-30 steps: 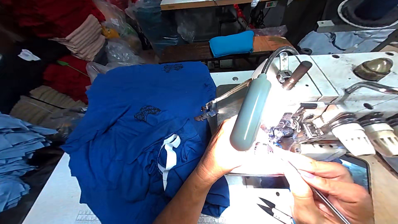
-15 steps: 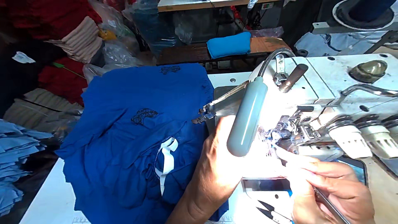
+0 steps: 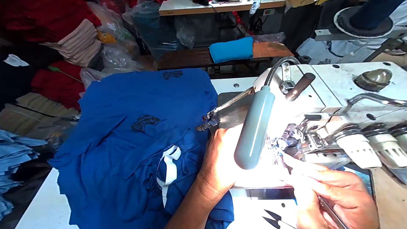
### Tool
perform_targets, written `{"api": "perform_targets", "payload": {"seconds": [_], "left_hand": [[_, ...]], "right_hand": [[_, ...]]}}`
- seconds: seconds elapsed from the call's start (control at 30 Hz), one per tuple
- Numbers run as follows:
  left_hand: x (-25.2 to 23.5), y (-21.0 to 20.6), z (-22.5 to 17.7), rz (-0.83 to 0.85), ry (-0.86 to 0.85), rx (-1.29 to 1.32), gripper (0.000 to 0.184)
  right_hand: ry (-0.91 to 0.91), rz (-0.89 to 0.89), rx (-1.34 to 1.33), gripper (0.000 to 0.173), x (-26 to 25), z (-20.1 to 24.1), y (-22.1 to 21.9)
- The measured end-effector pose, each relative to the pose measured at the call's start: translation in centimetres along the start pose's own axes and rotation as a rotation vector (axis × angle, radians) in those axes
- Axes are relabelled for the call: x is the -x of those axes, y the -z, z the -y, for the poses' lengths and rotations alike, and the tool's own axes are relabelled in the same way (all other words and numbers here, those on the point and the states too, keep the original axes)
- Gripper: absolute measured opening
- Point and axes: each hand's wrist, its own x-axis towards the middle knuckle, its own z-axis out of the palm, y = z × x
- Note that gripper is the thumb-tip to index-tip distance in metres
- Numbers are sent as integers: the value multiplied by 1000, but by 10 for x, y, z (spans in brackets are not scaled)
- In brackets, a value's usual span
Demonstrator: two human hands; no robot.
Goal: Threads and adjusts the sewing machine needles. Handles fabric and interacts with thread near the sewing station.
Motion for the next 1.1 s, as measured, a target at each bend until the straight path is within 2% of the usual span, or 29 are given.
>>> {"api": "perform_targets", "payload": {"seconds": [0.47, 1.1], "left_hand": [[-1, -1, 3, -14, -60, 34, 7], [-1, -2, 6, -10, -48, 44, 6]], "right_hand": [[0, 0, 2, 10, -1, 0, -1], [-8, -9, 18, 8, 0, 1, -2]]}}
